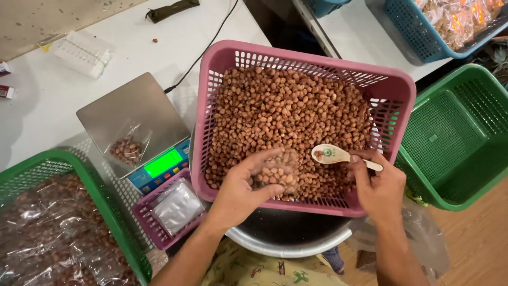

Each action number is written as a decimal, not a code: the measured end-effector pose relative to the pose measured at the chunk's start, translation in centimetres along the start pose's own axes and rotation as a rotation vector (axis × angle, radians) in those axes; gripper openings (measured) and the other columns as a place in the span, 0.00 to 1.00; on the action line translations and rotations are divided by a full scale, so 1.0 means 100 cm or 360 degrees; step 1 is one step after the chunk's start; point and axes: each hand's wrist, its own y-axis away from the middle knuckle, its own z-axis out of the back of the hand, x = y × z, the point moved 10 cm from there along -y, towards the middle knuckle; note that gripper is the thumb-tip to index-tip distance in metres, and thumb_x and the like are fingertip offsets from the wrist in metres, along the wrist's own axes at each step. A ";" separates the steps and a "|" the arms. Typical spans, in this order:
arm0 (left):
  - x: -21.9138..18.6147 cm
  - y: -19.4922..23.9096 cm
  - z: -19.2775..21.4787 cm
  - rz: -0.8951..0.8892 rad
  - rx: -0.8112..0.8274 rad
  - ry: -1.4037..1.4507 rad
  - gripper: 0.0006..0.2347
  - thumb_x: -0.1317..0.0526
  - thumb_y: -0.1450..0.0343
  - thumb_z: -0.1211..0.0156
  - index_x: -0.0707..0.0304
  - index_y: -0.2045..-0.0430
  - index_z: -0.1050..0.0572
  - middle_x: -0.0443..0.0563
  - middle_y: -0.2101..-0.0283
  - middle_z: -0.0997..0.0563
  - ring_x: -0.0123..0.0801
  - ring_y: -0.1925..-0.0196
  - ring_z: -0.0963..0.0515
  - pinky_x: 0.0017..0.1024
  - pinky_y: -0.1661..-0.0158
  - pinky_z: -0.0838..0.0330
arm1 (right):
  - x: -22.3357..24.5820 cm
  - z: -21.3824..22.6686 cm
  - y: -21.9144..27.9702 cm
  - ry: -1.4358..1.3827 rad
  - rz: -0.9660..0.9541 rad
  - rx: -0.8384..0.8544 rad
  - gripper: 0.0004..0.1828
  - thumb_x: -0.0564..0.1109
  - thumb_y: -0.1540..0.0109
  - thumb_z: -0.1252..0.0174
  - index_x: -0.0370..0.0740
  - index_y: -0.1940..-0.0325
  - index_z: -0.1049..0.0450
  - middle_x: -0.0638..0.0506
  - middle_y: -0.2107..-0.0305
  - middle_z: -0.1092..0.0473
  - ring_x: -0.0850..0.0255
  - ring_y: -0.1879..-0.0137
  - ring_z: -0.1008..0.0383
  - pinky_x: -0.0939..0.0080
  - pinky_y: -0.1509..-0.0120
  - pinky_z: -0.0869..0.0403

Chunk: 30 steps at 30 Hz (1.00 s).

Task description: Scooping peanuts from a large basket into small plastic bags and weighing them on a digital scale for packaging.

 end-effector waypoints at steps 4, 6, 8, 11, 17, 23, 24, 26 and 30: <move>-0.006 0.000 -0.008 -0.0034 0.0002 -0.0165 0.29 0.69 0.38 0.27 0.60 0.39 0.26 0.59 0.49 0.14 0.40 0.43 0.19 0.40 0.43 0.25 | -0.021 -0.009 -0.004 -0.0393 -0.0129 -0.0027 0.05 0.37 0.31 0.41 0.36 0.59 0.20 0.44 0.81 0.26 0.63 0.76 0.27 0.62 0.65 0.26; -0.009 0.001 -0.009 -0.0064 -0.0017 -0.0442 0.29 0.68 0.38 0.27 0.56 0.39 0.26 0.56 0.50 0.14 0.42 0.43 0.17 0.40 0.45 0.24 | -0.027 -0.005 -0.008 -0.0584 -0.0114 -0.0063 0.05 0.34 0.30 0.43 0.29 0.56 0.22 0.41 0.77 0.27 0.60 0.74 0.26 0.59 0.65 0.25; -0.014 -0.002 -0.013 0.0044 0.0044 -0.0498 0.28 0.67 0.36 0.30 0.55 0.37 0.29 0.55 0.45 0.17 0.40 0.41 0.18 0.39 0.41 0.26 | -0.003 0.000 -0.012 -0.0677 -0.0043 -0.0025 0.05 0.33 0.29 0.45 0.25 0.53 0.26 0.38 0.73 0.27 0.58 0.73 0.26 0.61 0.65 0.23; -0.008 -0.004 -0.019 0.0203 0.0114 -0.0540 0.29 0.67 0.34 0.33 0.54 0.35 0.33 0.55 0.41 0.18 0.38 0.42 0.17 0.37 0.41 0.24 | 0.034 0.015 -0.012 -0.0679 0.0233 -0.0075 0.07 0.33 0.28 0.47 0.22 0.50 0.29 0.35 0.65 0.27 0.53 0.68 0.23 0.64 0.66 0.22; 0.002 -0.005 -0.016 0.0047 0.0082 -0.0479 0.28 0.67 0.33 0.33 0.63 0.35 0.34 0.55 0.46 0.17 0.37 0.47 0.16 0.34 0.46 0.22 | 0.092 -0.002 0.001 -0.0377 0.1022 0.0248 0.17 0.20 0.44 0.48 0.30 0.58 0.22 0.40 0.62 0.21 0.55 0.59 0.15 0.70 0.56 0.14; -0.002 0.002 0.004 0.0113 0.0011 -0.0385 0.24 0.61 0.33 0.33 0.55 0.41 0.28 0.50 0.41 0.19 0.29 0.60 0.35 0.32 0.58 0.34 | 0.059 0.015 0.006 -0.0564 0.0647 -0.0153 0.03 0.28 0.30 0.45 0.23 0.52 0.29 0.30 0.58 0.29 0.44 0.60 0.19 0.57 0.55 0.17; -0.002 0.003 0.007 0.0138 -0.0015 -0.0288 0.22 0.57 0.35 0.31 0.58 0.45 0.24 0.50 0.40 0.20 0.39 0.35 0.22 0.39 0.37 0.27 | 0.045 0.017 0.007 -0.0546 0.0554 -0.0215 0.07 0.33 0.28 0.44 0.22 0.51 0.30 0.30 0.57 0.30 0.43 0.60 0.20 0.55 0.54 0.19; -0.004 0.009 0.017 0.0147 -0.0076 -0.0202 0.17 0.57 0.32 0.34 0.58 0.49 0.21 0.49 0.42 0.18 0.36 0.39 0.19 0.36 0.42 0.24 | 0.029 0.020 0.009 -0.0428 0.0543 -0.0205 0.10 0.36 0.26 0.44 0.21 0.48 0.29 0.30 0.56 0.29 0.44 0.55 0.22 0.54 0.47 0.23; -0.020 0.027 0.063 -0.0091 -0.0315 -0.0613 0.11 0.55 0.26 0.43 0.59 0.66 0.16 0.45 0.63 0.12 0.23 0.63 0.17 0.24 0.61 0.26 | -0.024 0.028 0.018 -0.0159 0.0437 -0.0322 0.04 0.22 0.19 0.43 0.18 0.41 0.24 0.32 0.47 0.25 0.48 0.42 0.25 0.53 0.30 0.28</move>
